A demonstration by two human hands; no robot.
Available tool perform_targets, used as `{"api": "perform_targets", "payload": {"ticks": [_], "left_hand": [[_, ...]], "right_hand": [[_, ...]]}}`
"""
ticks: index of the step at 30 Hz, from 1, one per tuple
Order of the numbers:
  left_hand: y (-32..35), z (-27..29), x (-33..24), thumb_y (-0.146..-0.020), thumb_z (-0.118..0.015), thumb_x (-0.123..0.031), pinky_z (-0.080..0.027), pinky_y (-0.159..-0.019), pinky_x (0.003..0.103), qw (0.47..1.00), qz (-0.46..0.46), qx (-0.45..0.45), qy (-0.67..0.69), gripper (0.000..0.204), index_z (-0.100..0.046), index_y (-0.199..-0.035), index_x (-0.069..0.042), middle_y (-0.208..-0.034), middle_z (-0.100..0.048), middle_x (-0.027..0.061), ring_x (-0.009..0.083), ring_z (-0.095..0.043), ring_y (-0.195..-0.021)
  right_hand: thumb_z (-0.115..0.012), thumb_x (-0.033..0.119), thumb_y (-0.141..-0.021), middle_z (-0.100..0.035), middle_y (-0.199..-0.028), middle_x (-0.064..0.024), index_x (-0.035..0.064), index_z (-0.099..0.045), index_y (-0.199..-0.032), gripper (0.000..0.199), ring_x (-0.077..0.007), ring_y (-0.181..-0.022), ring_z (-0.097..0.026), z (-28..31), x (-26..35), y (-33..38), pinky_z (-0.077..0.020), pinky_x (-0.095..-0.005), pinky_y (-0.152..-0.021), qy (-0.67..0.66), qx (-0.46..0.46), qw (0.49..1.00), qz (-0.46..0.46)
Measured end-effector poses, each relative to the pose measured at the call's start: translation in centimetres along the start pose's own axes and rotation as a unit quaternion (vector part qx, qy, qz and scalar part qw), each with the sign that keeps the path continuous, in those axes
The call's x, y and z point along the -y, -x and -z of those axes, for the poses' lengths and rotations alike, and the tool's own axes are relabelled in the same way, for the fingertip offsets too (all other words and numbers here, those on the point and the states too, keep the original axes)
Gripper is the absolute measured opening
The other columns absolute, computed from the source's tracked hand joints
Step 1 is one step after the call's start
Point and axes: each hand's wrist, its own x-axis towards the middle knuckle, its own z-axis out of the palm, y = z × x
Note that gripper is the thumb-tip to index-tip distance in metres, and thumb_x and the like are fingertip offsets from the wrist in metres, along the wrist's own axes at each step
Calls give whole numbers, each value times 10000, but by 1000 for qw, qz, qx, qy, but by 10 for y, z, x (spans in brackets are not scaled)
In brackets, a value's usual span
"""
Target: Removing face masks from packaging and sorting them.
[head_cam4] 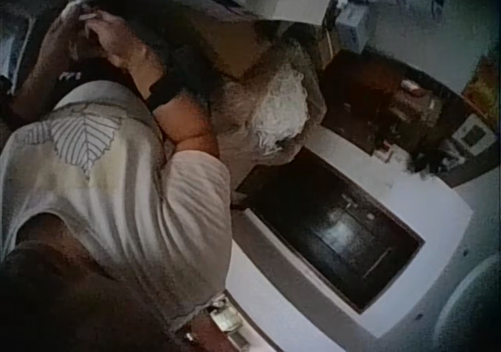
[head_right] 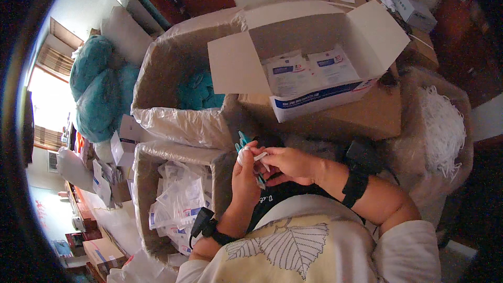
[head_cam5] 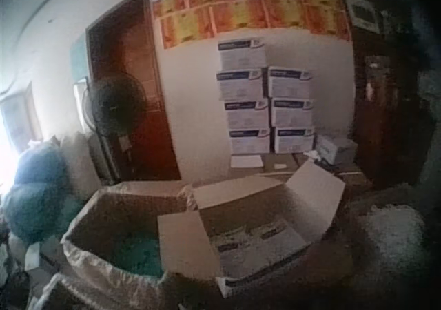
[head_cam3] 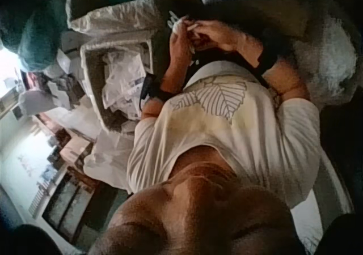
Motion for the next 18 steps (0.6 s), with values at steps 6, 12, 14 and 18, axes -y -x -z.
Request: {"api": "perform_targets", "payload": {"ticks": [6,12,14,18], "left_hand": [[-5,3,7,-916,-423,-313,-428,-731,280,1000,-16,-19,4,285,-497,-1022,-59,-988,-526,22,116,-512,-860],[-19,3,-9,-907,-434,-287,-451,-661,289,968,46,-30,246,218,-493,-835,-90,-1035,-494,11,128,-501,-699],[-27,4,-17,-898,-445,-232,-392,-488,213,947,80,-80,299,194,-492,-768,-95,-928,-524,0,71,-401,-508],[-52,20,-10,-836,-414,-94,-219,-351,188,921,136,-125,344,154,-474,-694,-94,-797,-499,7,46,-310,-418]], "right_hand": [[-409,270,-916,-485,-738,7,86,-527,-1001,235,-84,-646,-470,6,-7,0,-447,-243,-624,93,27,995,6],[-401,304,-903,-599,-851,-210,-16,-547,-911,352,-337,-784,-587,-9,-11,2,-443,-413,-678,438,-101,870,204],[-385,284,-903,-577,-858,-254,-5,-542,-882,329,-401,-795,-560,-14,-14,3,-440,-451,-673,491,-140,829,227],[-395,271,-896,-583,-749,-236,2,-524,-792,316,-397,-690,-573,-15,-32,2,-439,-482,-608,561,-182,771,242]]}}
